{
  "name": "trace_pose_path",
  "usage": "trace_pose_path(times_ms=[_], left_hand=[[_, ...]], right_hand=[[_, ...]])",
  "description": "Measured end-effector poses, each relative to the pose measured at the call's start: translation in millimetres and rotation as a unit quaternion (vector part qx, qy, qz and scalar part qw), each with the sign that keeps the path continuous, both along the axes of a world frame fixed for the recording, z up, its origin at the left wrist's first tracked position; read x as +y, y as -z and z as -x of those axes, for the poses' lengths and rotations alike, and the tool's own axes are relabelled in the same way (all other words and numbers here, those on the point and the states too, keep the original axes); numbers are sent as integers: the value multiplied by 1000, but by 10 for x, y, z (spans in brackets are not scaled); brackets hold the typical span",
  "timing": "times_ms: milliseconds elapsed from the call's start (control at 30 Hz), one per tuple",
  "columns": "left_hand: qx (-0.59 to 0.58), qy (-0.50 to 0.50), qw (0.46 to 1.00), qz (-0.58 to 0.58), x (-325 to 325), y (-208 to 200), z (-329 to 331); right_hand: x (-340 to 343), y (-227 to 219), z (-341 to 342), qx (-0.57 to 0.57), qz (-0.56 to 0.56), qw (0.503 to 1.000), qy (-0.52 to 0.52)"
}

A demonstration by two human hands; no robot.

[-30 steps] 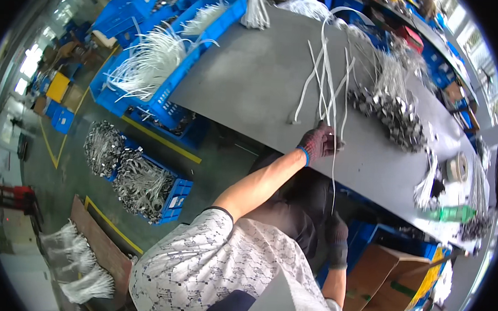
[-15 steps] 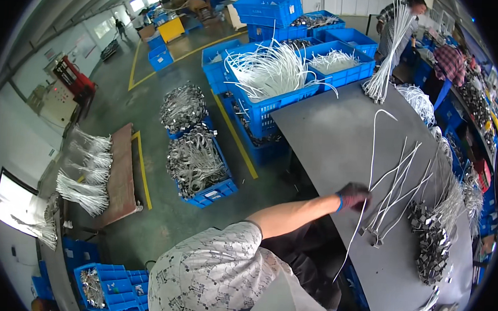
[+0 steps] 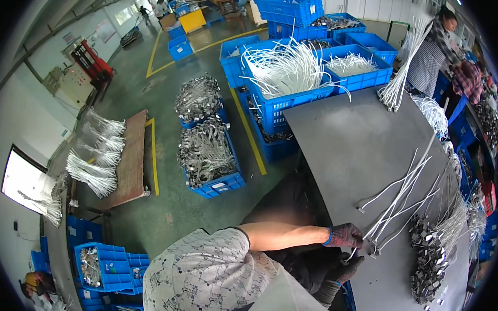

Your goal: Sorting and bundling electrical wire harnesses at a manual assembly station.

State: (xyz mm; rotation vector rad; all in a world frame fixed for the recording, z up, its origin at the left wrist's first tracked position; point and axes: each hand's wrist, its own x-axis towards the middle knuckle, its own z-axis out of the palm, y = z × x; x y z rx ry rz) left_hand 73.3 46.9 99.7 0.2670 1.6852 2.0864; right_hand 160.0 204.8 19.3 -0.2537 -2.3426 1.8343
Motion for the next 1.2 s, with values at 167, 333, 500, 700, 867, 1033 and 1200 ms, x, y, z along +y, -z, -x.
trace_pose_path(times_ms=[167,333,500,700,867,1033,1200], left_hand=[[87,-34,994,59,87,-75,-160],[205,-73,961,170,41,10,-220],[219,-52,958,176,57,35,-433],[230,-30,938,259,151,157,-500],[214,-79,943,243,-80,181,-469],[200,-124,946,225,-1013,288,-314],[68,-273,947,153,-2418,444,-556]], right_hand=[[38,-54,129,88,-142,986,-2],[-65,19,99,82,-87,993,13],[-224,-131,66,-81,400,907,108],[-108,31,101,-83,360,924,96],[187,-389,535,-78,6,989,125],[537,-260,1076,-23,-115,973,197],[-182,-333,1046,72,-249,962,86]])
